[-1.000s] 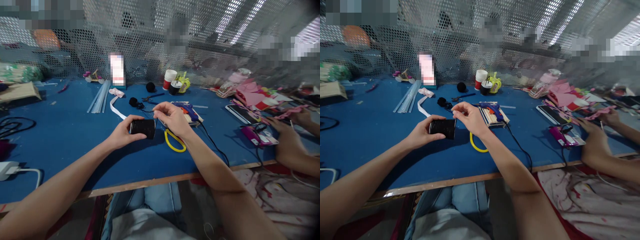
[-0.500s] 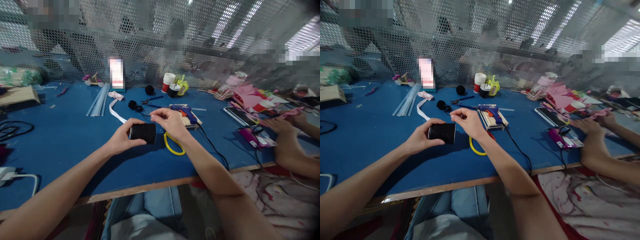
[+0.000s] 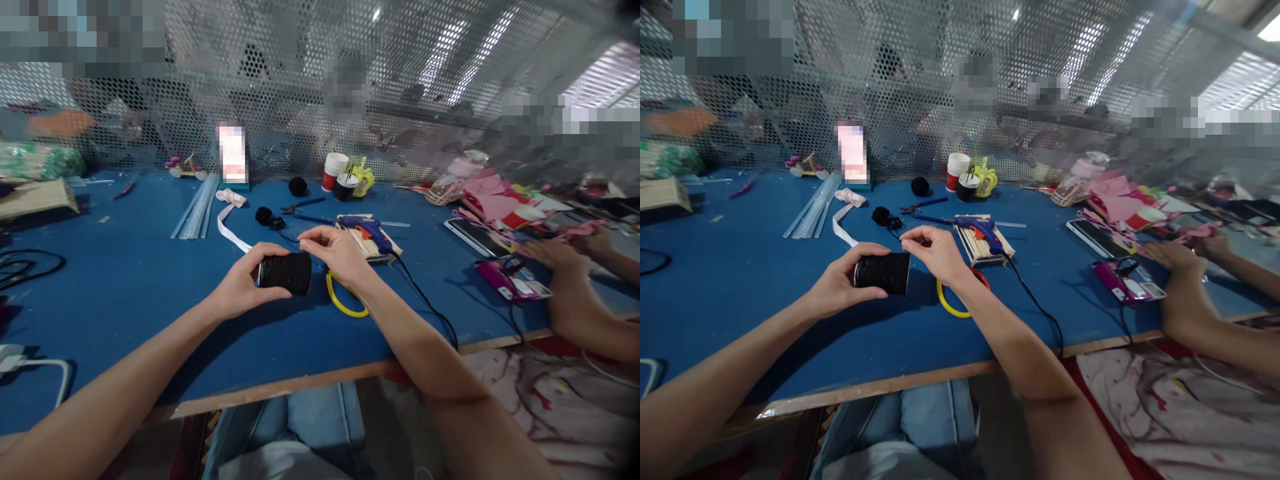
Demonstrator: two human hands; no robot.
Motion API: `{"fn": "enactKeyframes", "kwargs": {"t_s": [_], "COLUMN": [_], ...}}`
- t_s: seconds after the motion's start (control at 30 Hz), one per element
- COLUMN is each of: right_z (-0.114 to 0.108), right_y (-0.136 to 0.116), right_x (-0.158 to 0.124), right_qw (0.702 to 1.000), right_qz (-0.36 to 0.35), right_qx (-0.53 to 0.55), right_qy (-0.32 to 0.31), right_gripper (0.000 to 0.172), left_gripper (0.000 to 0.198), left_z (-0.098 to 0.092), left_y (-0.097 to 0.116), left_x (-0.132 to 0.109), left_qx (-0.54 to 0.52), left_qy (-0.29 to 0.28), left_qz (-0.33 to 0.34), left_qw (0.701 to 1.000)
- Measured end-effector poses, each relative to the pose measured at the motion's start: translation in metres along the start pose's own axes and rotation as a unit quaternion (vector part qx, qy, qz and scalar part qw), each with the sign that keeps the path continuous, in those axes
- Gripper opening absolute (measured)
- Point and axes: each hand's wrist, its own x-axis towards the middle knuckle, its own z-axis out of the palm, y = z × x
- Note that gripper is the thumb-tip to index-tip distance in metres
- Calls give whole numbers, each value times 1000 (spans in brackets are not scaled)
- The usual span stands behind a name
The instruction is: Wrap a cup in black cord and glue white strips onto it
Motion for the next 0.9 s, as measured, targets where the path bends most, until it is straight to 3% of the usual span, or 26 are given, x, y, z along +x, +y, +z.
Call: {"fn": "enactKeyframes", "kwargs": {"t_s": [0.47,0.9], "right_z": [2,2], "right_y": [6,13], "right_x": [4,8], "right_qw": [994,981], "right_qz": [59,117], "right_qx": [86,152], "right_qy": [-15,-34], "right_gripper": [14,16], "left_gripper": [52,53], "left_z": [1,1], "left_y": [3,2], "left_x": [1,1], "left_qx": [-34,-71], "left_qy": [10,7], "left_qz": [3,-37], "left_qw": [999,997]}}
